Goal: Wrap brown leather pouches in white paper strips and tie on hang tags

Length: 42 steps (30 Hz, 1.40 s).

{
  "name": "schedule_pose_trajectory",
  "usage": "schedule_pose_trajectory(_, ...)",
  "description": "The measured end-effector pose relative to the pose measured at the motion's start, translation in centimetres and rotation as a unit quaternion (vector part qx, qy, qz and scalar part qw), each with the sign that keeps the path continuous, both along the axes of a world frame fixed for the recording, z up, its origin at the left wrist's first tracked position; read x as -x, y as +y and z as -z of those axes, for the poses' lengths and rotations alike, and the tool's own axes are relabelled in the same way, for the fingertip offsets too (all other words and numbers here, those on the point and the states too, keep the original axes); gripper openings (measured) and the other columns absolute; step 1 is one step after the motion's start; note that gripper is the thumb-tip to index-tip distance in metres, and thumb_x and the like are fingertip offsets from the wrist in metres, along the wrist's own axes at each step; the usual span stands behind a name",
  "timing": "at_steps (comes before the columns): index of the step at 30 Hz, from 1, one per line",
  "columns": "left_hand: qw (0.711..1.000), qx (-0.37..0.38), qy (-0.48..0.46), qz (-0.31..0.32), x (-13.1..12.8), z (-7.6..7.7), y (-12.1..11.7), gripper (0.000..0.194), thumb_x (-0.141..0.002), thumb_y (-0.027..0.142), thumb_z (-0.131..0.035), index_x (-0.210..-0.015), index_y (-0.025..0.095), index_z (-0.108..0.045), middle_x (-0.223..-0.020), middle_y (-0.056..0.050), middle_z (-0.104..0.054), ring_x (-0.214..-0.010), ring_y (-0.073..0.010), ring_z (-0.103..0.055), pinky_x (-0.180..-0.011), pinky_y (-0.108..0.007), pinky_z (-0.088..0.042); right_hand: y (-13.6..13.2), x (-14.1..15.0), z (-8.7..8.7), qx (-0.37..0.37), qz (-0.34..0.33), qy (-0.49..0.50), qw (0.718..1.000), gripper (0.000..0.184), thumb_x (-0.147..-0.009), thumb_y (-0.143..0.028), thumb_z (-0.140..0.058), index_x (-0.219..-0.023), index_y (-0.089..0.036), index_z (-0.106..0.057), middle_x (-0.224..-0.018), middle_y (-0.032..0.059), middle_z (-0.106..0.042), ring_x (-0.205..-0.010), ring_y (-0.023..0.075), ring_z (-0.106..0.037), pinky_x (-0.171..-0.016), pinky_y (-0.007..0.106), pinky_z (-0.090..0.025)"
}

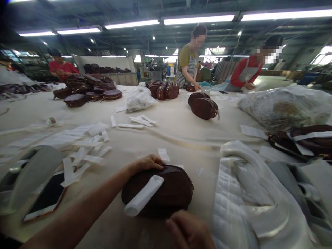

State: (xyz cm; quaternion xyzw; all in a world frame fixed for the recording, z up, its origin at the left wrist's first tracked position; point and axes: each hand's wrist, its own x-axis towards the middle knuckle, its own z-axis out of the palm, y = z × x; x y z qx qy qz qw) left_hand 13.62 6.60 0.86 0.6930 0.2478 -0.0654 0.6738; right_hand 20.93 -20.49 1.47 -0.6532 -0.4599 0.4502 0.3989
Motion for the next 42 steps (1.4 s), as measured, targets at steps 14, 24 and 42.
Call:
schedule_pose_trajectory(14, 0.988, -0.151, 0.026, -0.006, 0.1, 0.6, 0.4, 0.028, -0.060, 0.024, -0.071, -0.086, 0.013, -0.067, -0.062, 0.005, -0.049, -0.060, -0.0105, -0.043, -0.055, -0.021, -0.031, 18.1, -7.0, 0.2, 0.051, 0.022, -0.056, 0.997, 0.026, -0.055, -0.039, -0.069, -0.061, -0.016, -0.060, -0.052, -0.0036, -0.055, -0.050, 0.0098, -0.047, -0.050, 0.023, -0.036)
schedule_pose_trajectory(24, 0.982, -0.190, 0.018, 0.002, 0.3, 0.7, 0.4, 0.021, -0.064, 0.023, -0.073, -0.079, 0.014, -0.061, -0.068, 0.005, -0.052, -0.066, -0.0116, -0.048, -0.058, -0.020, -0.036, 17.7, -5.8, 1.1, -0.029, 0.062, -0.010, 0.998, 0.022, -0.058, -0.037, -0.068, -0.061, -0.017, -0.060, -0.059, -0.0027, -0.058, -0.059, 0.0114, -0.049, -0.056, 0.023, -0.039)
schedule_pose_trajectory(42, 0.910, -0.397, 0.103, 0.051, 0.7, -0.9, -0.5, 0.027, -0.070, 0.041, -0.071, -0.084, 0.018, -0.066, -0.083, -0.003, -0.066, -0.087, -0.0222, -0.058, -0.069, -0.023, -0.040, 16.1, -5.1, -0.2, -0.089, 0.067, 0.049, 0.993, 0.024, -0.054, -0.036, -0.074, -0.060, -0.017, -0.061, -0.056, -0.0034, -0.056, -0.056, 0.0111, -0.049, -0.056, 0.024, -0.042)
